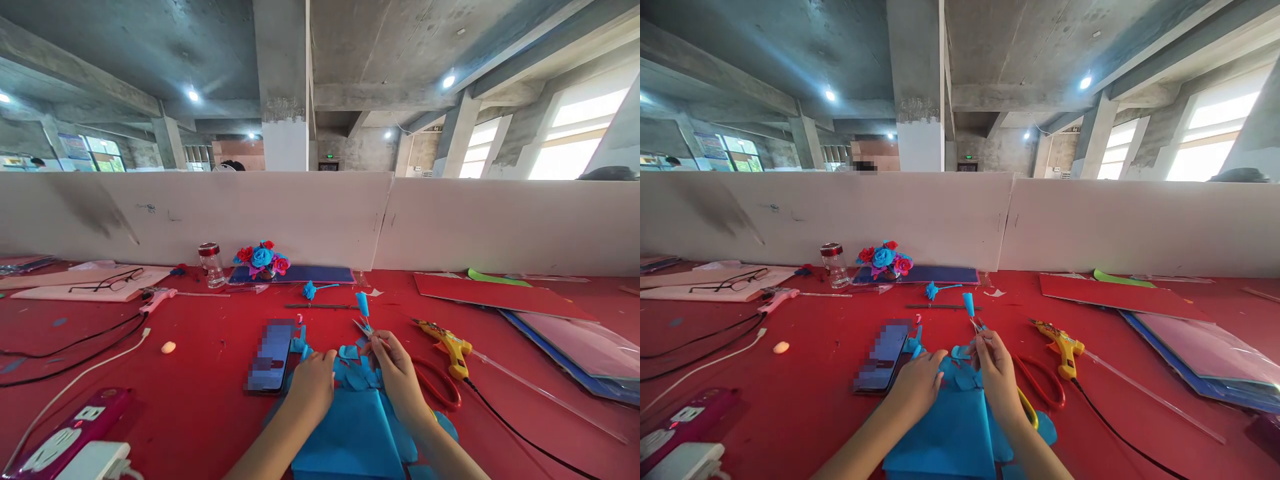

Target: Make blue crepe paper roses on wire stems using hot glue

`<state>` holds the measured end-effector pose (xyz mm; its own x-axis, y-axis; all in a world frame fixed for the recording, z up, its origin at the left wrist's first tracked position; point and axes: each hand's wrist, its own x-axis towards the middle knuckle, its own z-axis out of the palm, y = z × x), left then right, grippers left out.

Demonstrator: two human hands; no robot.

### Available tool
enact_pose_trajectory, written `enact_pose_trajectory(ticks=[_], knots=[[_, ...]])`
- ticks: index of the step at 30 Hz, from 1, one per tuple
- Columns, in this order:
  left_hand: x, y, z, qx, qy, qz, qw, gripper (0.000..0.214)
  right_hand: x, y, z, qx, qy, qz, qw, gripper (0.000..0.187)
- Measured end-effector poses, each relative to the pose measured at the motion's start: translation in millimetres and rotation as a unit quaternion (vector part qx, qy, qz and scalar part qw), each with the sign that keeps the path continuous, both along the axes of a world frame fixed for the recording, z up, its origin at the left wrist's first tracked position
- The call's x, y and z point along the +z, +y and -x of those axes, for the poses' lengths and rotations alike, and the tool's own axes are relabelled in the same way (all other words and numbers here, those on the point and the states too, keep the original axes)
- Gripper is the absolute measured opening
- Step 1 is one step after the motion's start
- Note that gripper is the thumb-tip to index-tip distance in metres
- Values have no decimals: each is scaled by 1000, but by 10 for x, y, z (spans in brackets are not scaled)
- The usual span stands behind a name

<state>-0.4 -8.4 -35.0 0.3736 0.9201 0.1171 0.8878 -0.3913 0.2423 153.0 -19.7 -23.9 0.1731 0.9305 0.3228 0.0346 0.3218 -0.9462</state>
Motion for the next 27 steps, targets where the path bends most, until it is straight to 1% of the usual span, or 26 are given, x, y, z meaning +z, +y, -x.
enact_pose_trajectory(ticks=[3, 8, 11, 14, 17, 20, 22, 26, 27], knots=[[11, 20, 22, -1, 11, 5, 1000, 38, -30, 25, -23, -10, -9, -4, 1000, 25], [45, 10, 28, -5, 8, 1, 1000, 31, -66, 56, -47, 3, -13, 0, 1000, 26], [72, -15, 9, -6, 4, 0, 1000, 31, -86, 77, -45, -20, -6, 4, 1000, 26], [79, -33, -5, -9, 5, 6, 1000, 33, -121, 105, -51, -40, -30, 13, 999, 27], [60, -28, 3, -8, 7, 7, 1000, 33, -172, 132, -63, -27, -123, 25, 992, 28], [32, -1, 25, -10, 10, 8, 1000, 35, -224, 140, -67, -36, -235, 35, 971, 30], [16, 22, 38, -9, 11, 12, 1000, 36, -248, 129, -64, -50, -268, 42, 961, 28], [6, 55, 50, 4, 8, 17, 1000, 38, -277, 82, -49, -63, -315, 53, 946, 13], [10, 60, 52, 10, 5, 16, 1000, 38, -286, 70, -46, -63, -333, 53, 939, 12]])
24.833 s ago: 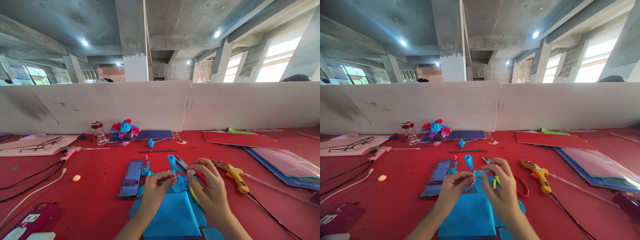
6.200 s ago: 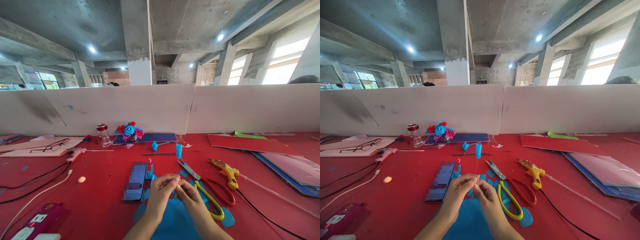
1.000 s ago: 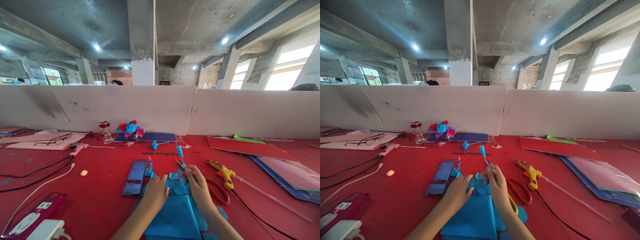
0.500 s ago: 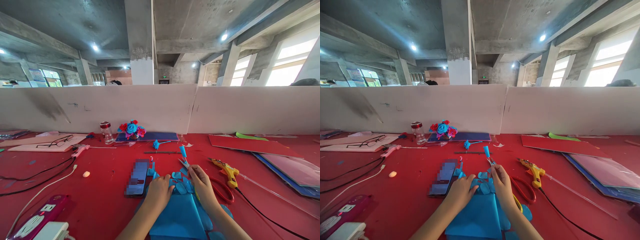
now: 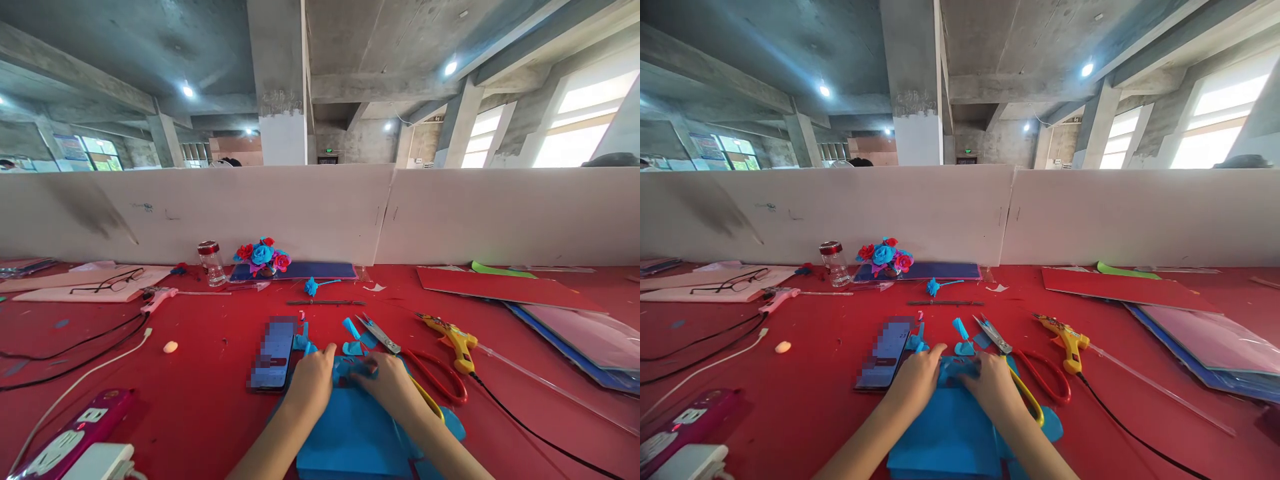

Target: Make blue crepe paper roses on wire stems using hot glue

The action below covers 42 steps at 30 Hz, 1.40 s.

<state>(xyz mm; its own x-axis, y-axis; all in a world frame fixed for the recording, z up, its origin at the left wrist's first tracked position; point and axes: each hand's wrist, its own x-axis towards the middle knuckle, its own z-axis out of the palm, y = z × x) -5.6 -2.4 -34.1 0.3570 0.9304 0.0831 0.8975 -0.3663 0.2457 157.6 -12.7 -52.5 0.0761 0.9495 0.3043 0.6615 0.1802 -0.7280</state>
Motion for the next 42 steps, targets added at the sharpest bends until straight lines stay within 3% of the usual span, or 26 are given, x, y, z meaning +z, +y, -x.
enact_pose_trajectory(ticks=[4, 6, 8, 12, 15, 18, 20, 25, 28, 34, 38, 42], knots=[[28, 16, 19, 37, -76, -3, 996, 33, -55, -31, 1, 1, -107, 6, 994, 10], [35, 32, 33, 48, -152, -5, 987, 30, -77, -29, -4, -4, -121, 5, 993, 3], [34, 50, 44, 45, -238, 5, 970, 26, -74, -20, -8, -5, -110, 1, 994, 10], [51, 52, 33, 44, -421, 113, 899, 25, 31, -11, 8, -2, -78, -10, 997, 14], [111, 4, 4, 45, -500, 208, 839, 24, 145, -33, 51, 26, 28, 18, 999, 25], [177, -57, -25, 27, -514, 236, 824, 26, 212, -60, 98, 77, 176, 60, 980, 29], [206, -82, -41, 15, -513, 236, 825, 28, 221, -63, 113, 91, 221, 63, 969, 28], [268, -58, -14, 50, -543, 208, 812, 27, 229, -32, 67, 44, 281, 30, 958, 29], [316, -15, 53, 80, -587, 218, 776, 30, 248, -21, 21, 15, 303, 20, 953, 30], [327, -7, 111, 49, -684, 195, 701, 51, 272, -45, 6, -4, 315, 20, 949, 30], [298, -44, 89, 33, -670, 219, 709, 61, 292, -51, 8, -17, 342, 9, 940, 31], [261, -70, 53, 26, -652, 258, 713, 52, 320, -55, 9, -1, 396, 49, 917, 36]])
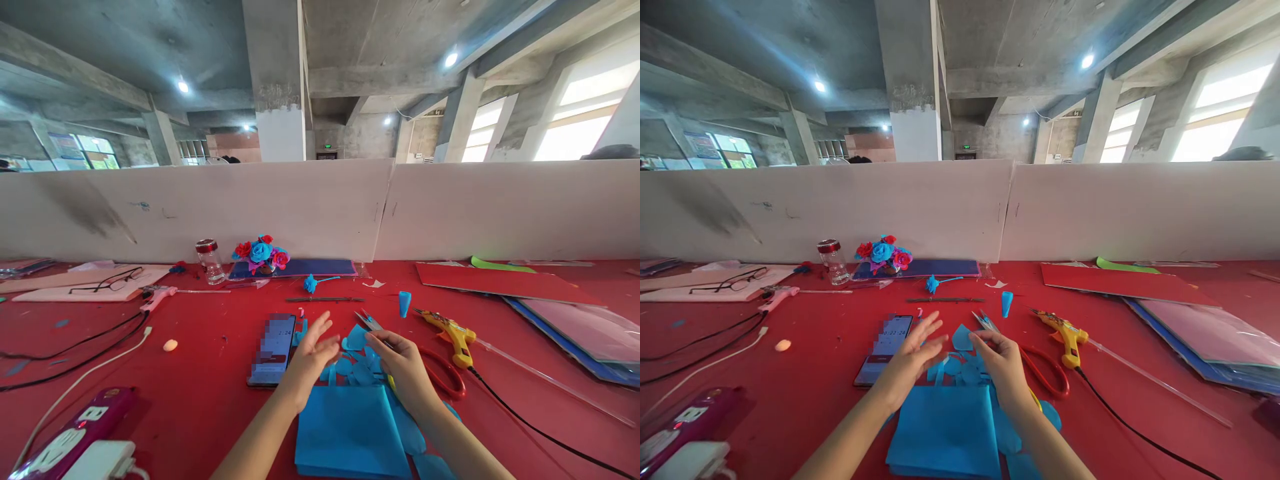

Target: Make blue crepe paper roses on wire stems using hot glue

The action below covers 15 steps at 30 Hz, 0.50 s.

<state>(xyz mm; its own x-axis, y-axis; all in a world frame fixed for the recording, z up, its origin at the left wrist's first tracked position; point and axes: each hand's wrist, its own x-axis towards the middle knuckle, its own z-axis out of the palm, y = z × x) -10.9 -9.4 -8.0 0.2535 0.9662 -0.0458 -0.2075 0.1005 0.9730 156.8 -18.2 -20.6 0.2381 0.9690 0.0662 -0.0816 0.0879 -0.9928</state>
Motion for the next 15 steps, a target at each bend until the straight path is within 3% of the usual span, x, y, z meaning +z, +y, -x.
enact_pose_trajectory(ticks=[3, 6, 10, 13, 15], knots=[[-27, -9, -36, -41, 62, 11, 997, 45, 34, -17, 20, 38, 15, 24, 999, 37], [-41, -3, -64, -37, 112, -15, 993, 36, 59, -34, 45, 70, 4, 36, 997, 36], [-59, 18, -43, -46, 141, -14, 989, 23, 21, -16, 36, 48, -14, 26, 998, 35], [-102, 26, 12, -96, 212, -1, 973, 16, -27, 16, 1, 22, -44, 3, 999, 35], [-144, 28, 47, -163, 250, 23, 954, 19, -38, 29, -15, 24, -59, -7, 998, 34]])
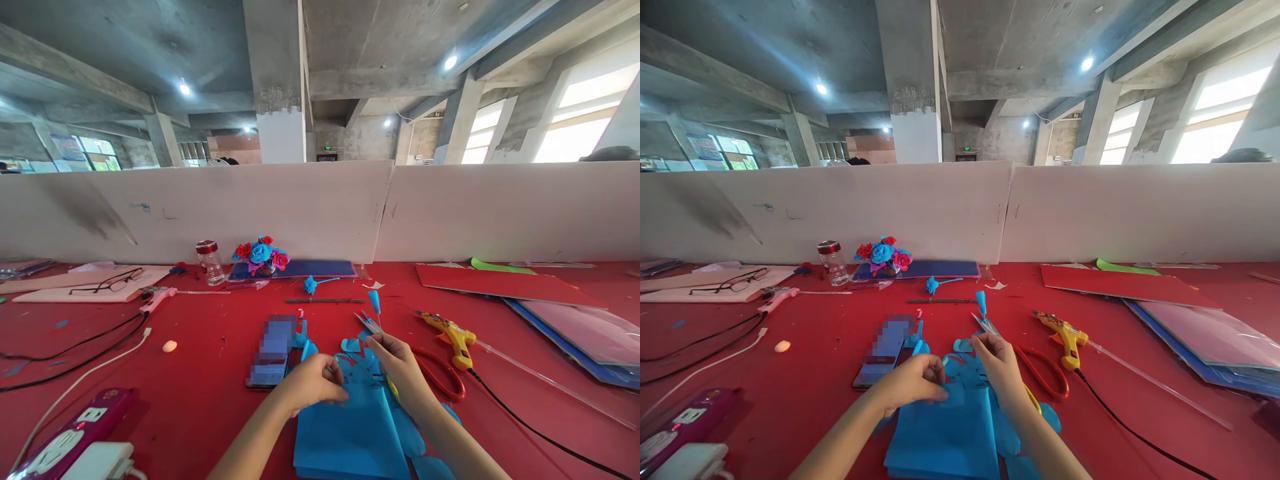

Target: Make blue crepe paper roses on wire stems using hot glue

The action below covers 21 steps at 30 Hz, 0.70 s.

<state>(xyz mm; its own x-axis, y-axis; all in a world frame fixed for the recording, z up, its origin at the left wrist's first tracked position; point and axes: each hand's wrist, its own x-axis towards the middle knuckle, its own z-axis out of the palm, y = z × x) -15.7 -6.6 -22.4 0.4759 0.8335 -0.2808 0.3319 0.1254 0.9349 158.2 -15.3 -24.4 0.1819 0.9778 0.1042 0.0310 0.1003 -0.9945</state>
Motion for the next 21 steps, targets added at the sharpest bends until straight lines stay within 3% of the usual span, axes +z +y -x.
enact_pose_trajectory(ticks=[5, 8, 12, 16, 21], knots=[[-63, 4, 33, -8, 34, -50, 998, 36, 6, 0, 15, 29, -18, 14, 999, 32], [-21, -7, 21, 13, 80, -150, 985, 40, -8, 5, 41, 27, 16, 13, 999, 39], [75, -39, -30, 44, 81, -278, 956, 27, -10, 5, 76, 32, 87, -31, 995, 38], [133, -73, -105, 66, 14, -302, 951, 22, 14, -21, 98, 98, 72, -71, 990, 31], [170, -89, -142, 90, -70, -276, 954, 22, 64, -79, 110, 172, 93, -22, 980, 25]])
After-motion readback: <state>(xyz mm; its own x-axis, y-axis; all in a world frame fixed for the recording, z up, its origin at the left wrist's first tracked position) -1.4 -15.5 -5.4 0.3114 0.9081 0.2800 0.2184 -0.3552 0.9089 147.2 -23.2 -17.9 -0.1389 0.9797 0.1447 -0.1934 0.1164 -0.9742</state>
